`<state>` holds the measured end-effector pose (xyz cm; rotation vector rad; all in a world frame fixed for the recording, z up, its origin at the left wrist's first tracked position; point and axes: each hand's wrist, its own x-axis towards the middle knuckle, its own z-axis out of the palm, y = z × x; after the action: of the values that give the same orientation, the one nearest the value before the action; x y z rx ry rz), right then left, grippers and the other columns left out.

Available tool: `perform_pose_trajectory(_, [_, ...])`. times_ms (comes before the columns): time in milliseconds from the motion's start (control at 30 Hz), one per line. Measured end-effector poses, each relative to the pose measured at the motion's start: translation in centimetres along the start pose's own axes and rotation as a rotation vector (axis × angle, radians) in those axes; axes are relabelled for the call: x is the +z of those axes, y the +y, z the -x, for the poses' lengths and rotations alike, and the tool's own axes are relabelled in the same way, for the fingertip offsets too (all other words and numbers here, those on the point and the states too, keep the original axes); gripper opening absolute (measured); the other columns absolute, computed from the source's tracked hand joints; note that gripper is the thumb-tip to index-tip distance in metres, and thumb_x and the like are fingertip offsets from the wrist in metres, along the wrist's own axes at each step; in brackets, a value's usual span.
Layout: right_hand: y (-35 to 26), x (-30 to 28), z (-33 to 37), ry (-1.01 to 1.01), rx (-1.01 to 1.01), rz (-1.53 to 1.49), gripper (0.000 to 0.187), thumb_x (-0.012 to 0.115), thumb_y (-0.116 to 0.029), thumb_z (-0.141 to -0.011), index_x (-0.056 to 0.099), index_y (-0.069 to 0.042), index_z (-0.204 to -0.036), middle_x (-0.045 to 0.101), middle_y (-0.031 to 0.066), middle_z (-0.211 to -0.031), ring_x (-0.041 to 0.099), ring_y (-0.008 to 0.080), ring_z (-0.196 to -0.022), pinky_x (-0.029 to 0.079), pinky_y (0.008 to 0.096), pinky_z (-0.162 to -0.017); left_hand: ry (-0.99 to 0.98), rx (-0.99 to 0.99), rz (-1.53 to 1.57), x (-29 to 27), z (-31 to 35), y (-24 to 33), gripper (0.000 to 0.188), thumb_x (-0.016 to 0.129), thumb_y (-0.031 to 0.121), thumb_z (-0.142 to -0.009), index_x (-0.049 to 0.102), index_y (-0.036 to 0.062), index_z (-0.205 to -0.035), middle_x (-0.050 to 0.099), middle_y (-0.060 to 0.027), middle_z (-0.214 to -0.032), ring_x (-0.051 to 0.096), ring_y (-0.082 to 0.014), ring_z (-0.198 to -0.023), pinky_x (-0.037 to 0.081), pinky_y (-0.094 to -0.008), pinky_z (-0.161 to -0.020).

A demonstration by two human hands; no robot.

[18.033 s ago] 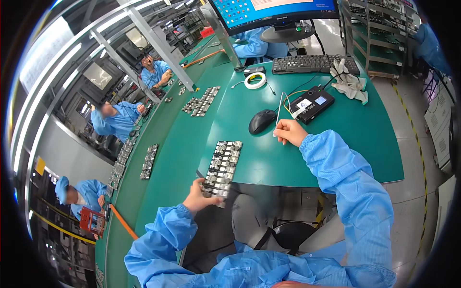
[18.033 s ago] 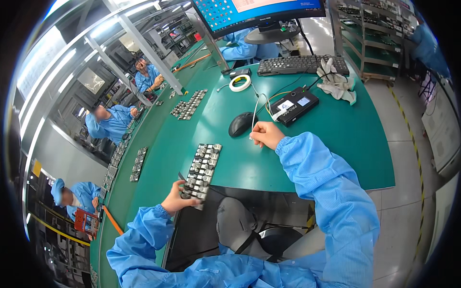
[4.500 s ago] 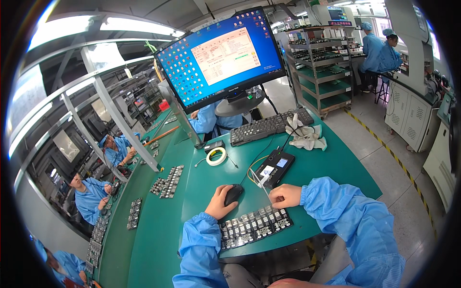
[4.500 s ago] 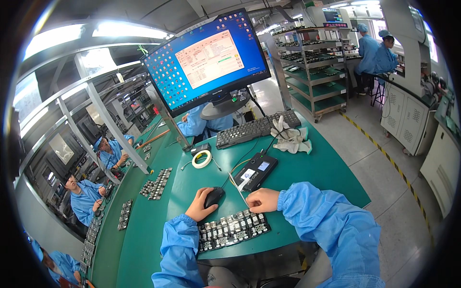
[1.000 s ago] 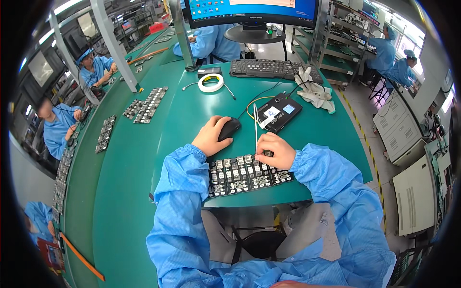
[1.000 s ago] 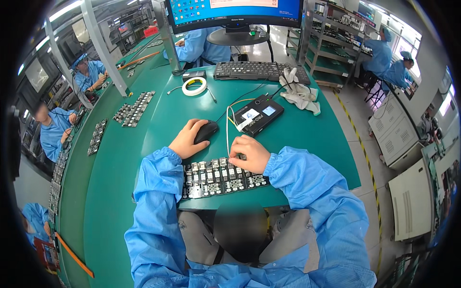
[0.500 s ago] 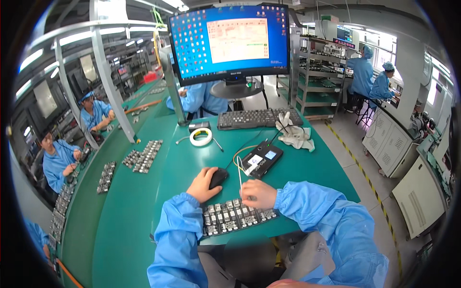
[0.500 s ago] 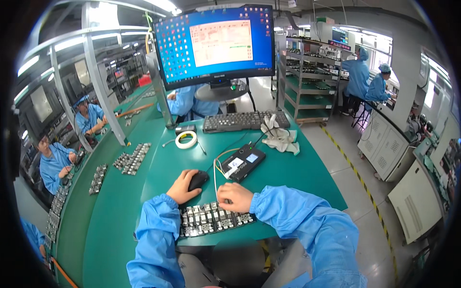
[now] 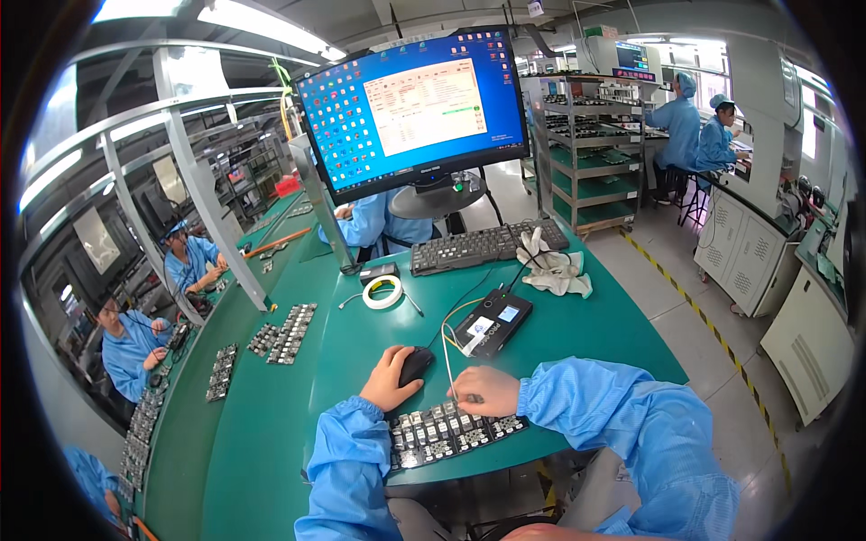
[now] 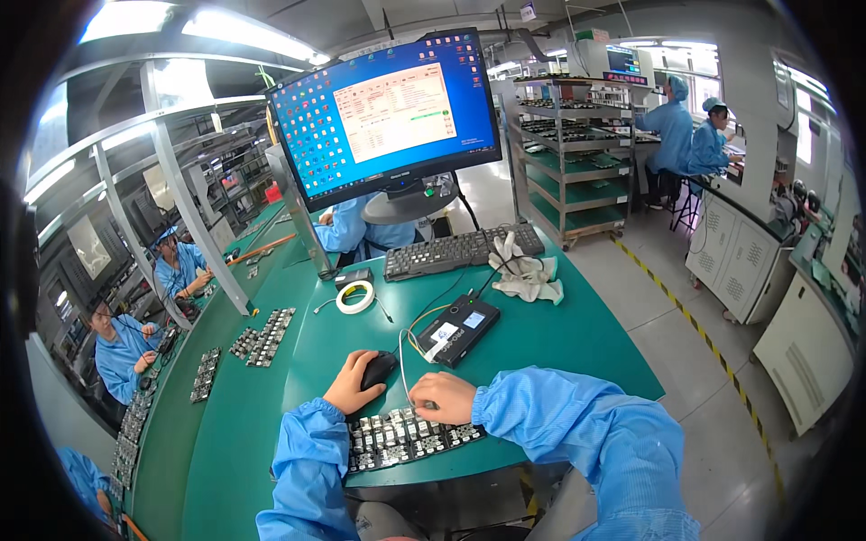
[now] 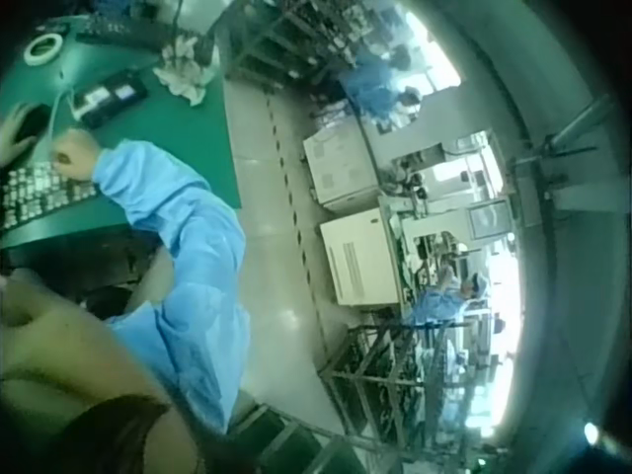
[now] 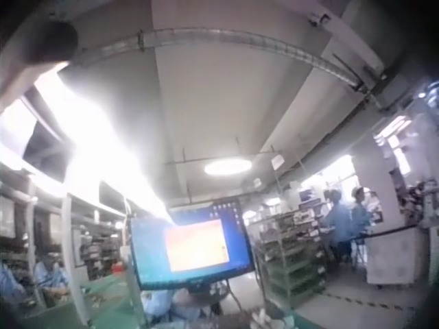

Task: The person tests circuit board panels by touching a probe to contacts on each board while clicking a computer mouse, then sets the finished board aside and positions a new panel to test.

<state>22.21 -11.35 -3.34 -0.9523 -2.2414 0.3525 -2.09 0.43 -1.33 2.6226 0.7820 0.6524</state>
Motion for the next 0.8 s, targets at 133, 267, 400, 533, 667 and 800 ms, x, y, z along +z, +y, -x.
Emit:
perform_pose_trajectory(133, [-0.14,0.19,-0.04,0.013,-0.006,0.002,0.012,0.065,-0.017,-0.083,0.061,-0.007,-0.077,0.068,0.0042,-0.098,0.06,0.0253,-0.1,0.046,0.039,-0.086,0.002,0.008,0.002,-0.22,0.11,0.16,0.071,0.073,0.024,-0.08,0.04,0.0017,-0.138,0.042,-0.0211,-0.136,0.046,-0.0386,-0.124,0.04,-0.0402,-0.104])
perform_pose_trajectory(267, [-0.16,0.16,-0.11,0.006,0.008,-0.022,0.011,0.065,-0.016,-0.083,0.061,-0.007,-0.078,0.068,0.0033,-0.094,0.061,0.025,-0.098,0.046,0.0394,-0.084,-0.009,0.005,0.007,-0.47,0.12,0.32,0.071,0.072,0.024,-0.08,0.04,0.0022,-0.138,0.043,-0.0205,-0.137,0.046,-0.0378,-0.125,0.038,-0.0401,-0.106])
perform_pose_trajectory(400, [-0.2,-0.14,-0.12,-0.018,0.05,-0.024,0.01,0.065,-0.017,-0.083,0.061,-0.008,-0.079,0.068,0.0034,-0.091,0.061,0.025,-0.096,0.047,0.0396,-0.083,-0.027,-0.006,0.008,-0.43,-0.22,0.41,0.071,0.072,0.024,-0.08,0.04,0.0021,-0.139,0.043,-0.0203,-0.137,0.045,-0.0376,-0.126,0.038,-0.0399,-0.106])
perform_pose_trajectory(533, [0.05,0.06,0.02,0.002,0.028,-0.01,0.01,0.064,-0.017,-0.083,0.061,-0.008,-0.08,0.067,0.0039,-0.088,0.061,0.0257,-0.094,0.047,0.0399,-0.081,-0.03,-0.008,0.002,-0.45,-0.31,0.45,0.071,0.072,0.024,-0.08,0.04,0.0024,-0.139,0.043,-0.0202,-0.136,0.045,-0.0376,-0.126,0.038,-0.0398,-0.106])
perform_pose_trajectory(667, [-0.16,0.04,0.05,-0.004,0.029,-0.012,0.01,0.064,-0.018,-0.083,0.062,-0.008,-0.08,0.067,0.0043,-0.087,0.061,0.0263,-0.092,0.047,0.0404,-0.08,-0.024,-0.004,-0.01,-0.25,-0.11,0.3,0.071,0.072,0.024,-0.08,0.04,0.0024,-0.139,0.042,-0.02,-0.137,0.045,-0.0376,-0.126,0.038,-0.0398,-0.106])
perform_pose_trajectory(800, [-0.37,-0.07,-0.04,0.005,0.032,-0.036,0.01,0.065,-0.017,-0.083,0.062,-0.007,-0.08,0.067,0.0052,-0.085,0.062,0.0275,-0.089,0.049,0.0405,-0.078,0.0,-0.009,0.001,-0.23,-0.01,0.48,0.073,0.073,0.025,-0.08,0.038,0.0024,-0.14,0.042,-0.0211,-0.136,0.044,-0.0382,-0.127,0.038,-0.0399,-0.106])
